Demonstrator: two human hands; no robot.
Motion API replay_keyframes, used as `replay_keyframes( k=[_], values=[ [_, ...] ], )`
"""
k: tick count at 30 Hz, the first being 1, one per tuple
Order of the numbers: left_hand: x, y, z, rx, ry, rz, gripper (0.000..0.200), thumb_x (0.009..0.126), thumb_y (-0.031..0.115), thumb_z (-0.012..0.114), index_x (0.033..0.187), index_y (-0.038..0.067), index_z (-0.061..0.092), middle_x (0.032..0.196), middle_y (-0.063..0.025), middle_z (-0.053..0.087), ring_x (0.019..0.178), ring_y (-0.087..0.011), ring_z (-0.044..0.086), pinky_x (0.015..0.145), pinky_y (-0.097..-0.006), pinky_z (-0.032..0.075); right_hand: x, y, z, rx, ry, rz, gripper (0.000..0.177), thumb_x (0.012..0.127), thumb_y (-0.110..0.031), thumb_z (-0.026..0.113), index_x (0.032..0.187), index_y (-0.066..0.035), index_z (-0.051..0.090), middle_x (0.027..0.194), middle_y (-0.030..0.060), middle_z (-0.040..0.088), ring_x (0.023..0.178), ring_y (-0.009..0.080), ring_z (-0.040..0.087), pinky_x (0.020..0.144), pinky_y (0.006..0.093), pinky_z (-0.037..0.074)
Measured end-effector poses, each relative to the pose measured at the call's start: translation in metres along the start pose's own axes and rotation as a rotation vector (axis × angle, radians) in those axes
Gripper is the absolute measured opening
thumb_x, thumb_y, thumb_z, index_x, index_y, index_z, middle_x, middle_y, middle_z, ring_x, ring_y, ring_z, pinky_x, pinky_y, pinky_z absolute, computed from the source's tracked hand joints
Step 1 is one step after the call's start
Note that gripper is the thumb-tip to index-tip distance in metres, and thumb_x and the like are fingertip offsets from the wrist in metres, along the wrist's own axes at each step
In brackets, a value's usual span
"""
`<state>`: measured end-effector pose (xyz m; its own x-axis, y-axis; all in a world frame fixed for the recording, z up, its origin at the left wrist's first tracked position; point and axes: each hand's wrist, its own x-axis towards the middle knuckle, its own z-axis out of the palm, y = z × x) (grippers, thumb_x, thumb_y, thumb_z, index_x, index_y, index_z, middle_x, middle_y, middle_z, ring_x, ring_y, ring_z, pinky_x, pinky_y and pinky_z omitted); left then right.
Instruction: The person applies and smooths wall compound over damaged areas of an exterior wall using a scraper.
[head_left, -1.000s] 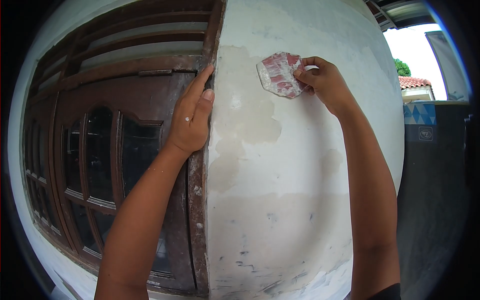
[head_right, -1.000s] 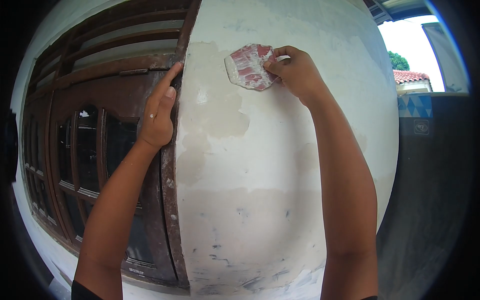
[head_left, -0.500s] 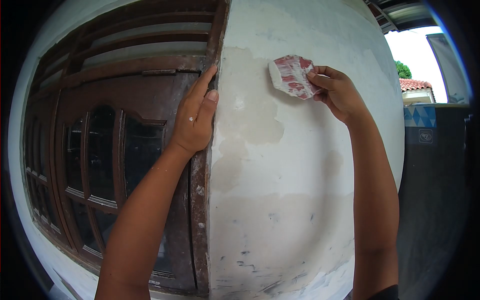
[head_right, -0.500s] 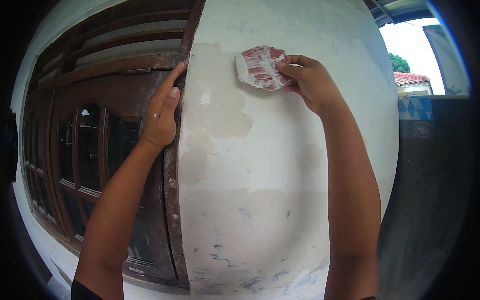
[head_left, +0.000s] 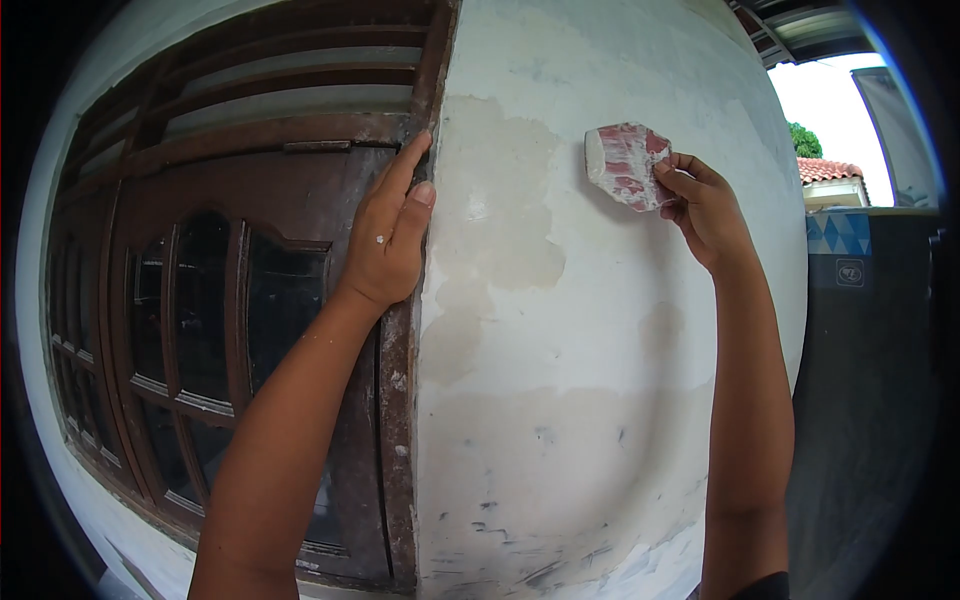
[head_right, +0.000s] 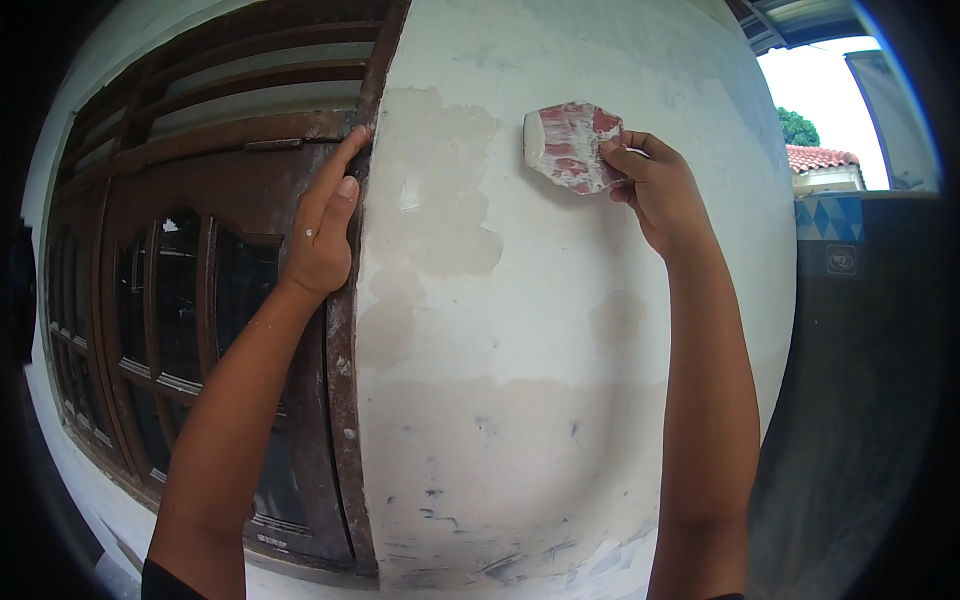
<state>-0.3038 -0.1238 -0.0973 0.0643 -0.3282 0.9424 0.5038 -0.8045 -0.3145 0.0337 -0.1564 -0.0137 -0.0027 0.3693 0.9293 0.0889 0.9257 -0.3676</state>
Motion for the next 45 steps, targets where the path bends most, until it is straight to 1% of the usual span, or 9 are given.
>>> replay_keyframes(
  k=[2, 10, 15, 22, 28, 32, 40, 42, 45],
  values=[
    [0.0, 0.0, 0.001, -0.007, 0.001, 0.003, 0.052, 0.105, 0.019, 0.043, 0.148, -0.009, 0.044, 0.148, -0.0302, 0.051, 0.14, -0.0403, 0.048, 0.119, -0.0422, 0.033, -0.005, -0.002, 0.01, -0.008, 0.023, -0.04, 0.026, 0.096, -0.017, 0.068, 0.113, 0.002, 0.062, 0.094, 0.0074, 0.07, 0.08, 0.0128, 0.061, 0.073, 0.0274, 0.049],
    [-0.001, 0.004, 0.0, -0.022, -0.024, -0.056, 0.057, 0.106, 0.027, 0.036, 0.15, -0.008, 0.043, 0.152, -0.0233, 0.05, 0.146, -0.0332, 0.043, 0.123, -0.0397, 0.026, -0.036, 0.014, 0.059, -1.144, 0.264, -1.201, 0.036, 0.092, -0.001, 0.063, 0.127, -0.008, 0.067, 0.112, 0.0069, 0.076, 0.093, 0.0241, 0.071, 0.078, 0.0351, 0.058],
    [0.0, 0.003, -0.002, 0.006, -0.035, -0.032, 0.058, 0.105, 0.028, 0.035, 0.15, -0.008, 0.043, 0.152, -0.0235, 0.05, 0.146, -0.0329, 0.042, 0.123, -0.0396, 0.025, -0.042, 0.034, 0.065, -1.494, 0.054, -1.152, 0.049, 0.087, -0.005, 0.062, 0.136, 0.0, 0.062, 0.124, 0.0122, 0.073, 0.094, 0.0217, 0.071, 0.069, 0.0296, 0.06],
    [-0.001, 0.0, 0.0, -0.019, -0.019, 0.008, 0.054, 0.101, 0.017, 0.043, 0.148, -0.009, 0.044, 0.148, -0.0286, 0.052, 0.141, -0.039, 0.047, 0.12, -0.0415, 0.031, -0.069, 0.035, 0.044, -1.505, -0.143, -1.132, 0.047, 0.087, -0.006, 0.063, 0.133, 0.0, 0.064, 0.128, 0.0122, 0.071, 0.095, 0.02, 0.069, 0.063, 0.0291, 0.059],
    [-0.001, 0.0, 0.0, 0.025, -0.044, 0.013, 0.055, 0.1, 0.016, 0.043, 0.149, -0.008, 0.043, 0.149, -0.0284, 0.05, 0.142, -0.0392, 0.046, 0.121, -0.0423, 0.031, -0.09, 0.024, 0.03, -1.355, 0.038, -1.292, 0.049, 0.083, -0.005, 0.072, 0.132, -0.009, 0.068, 0.117, 0.005, 0.076, 0.087, 0.0205, 0.069, 0.071, 0.0282, 0.06],
    [-0.001, -0.002, 0.0, 0.023, -0.04, 0.014, 0.055, 0.099, 0.016, 0.044, 0.149, -0.009, 0.043, 0.15, -0.0285, 0.05, 0.142, -0.0391, 0.046, 0.121, -0.0422, 0.031, -0.047, 0.014, 0.044, -1.35, 0.215, -1.273, 0.047, 0.082, -0.004, 0.067, 0.129, -0.004, 0.068, 0.115, 0.0078, 0.075, 0.084, 0.0189, 0.065, 0.062, 0.0264, 0.058],
    [-0.001, -0.003, -0.002, -0.01, -0.025, 0.005, 0.056, 0.099, 0.016, 0.043, 0.149, -0.009, 0.043, 0.15, -0.0279, 0.05, 0.142, -0.0386, 0.046, 0.121, -0.0413, 0.03, -0.046, 0.043, 0.066, -1.45, 0.046, -1.264, 0.048, 0.085, -0.005, 0.062, 0.132, 0.004, 0.063, 0.124, 0.0164, 0.071, 0.093, 0.023, 0.068, 0.057, 0.0288, 0.058],
    [-0.001, -0.002, -0.002, -0.006, -0.023, 0.0, 0.056, 0.099, 0.016, 0.043, 0.149, -0.009, 0.043, 0.15, -0.0279, 0.05, 0.142, -0.0386, 0.046, 0.121, -0.0413, 0.03, -0.066, 0.048, 0.058, -1.434, -0.006, -1.18, 0.054, 0.085, -0.002, 0.063, 0.139, -0.003, 0.061, 0.127, 0.0107, 0.072, 0.09, 0.022, 0.068, 0.068, 0.0281, 0.06],
    [-0.001, -0.002, 0.0, -0.004, -0.026, 0.004, 0.056, 0.099, 0.016, 0.043, 0.149, -0.009, 0.043, 0.15, -0.0281, 0.05, 0.142, -0.0386, 0.046, 0.121, -0.0413, 0.03, -0.088, 0.055, 0.042, -1.411, -0.015, -1.292, 0.047, 0.085, -0.005, 0.065, 0.132, 0.0, 0.066, 0.121, 0.0135, 0.073, 0.093, 0.0231, 0.068, 0.06, 0.0267, 0.058]
  ],
)
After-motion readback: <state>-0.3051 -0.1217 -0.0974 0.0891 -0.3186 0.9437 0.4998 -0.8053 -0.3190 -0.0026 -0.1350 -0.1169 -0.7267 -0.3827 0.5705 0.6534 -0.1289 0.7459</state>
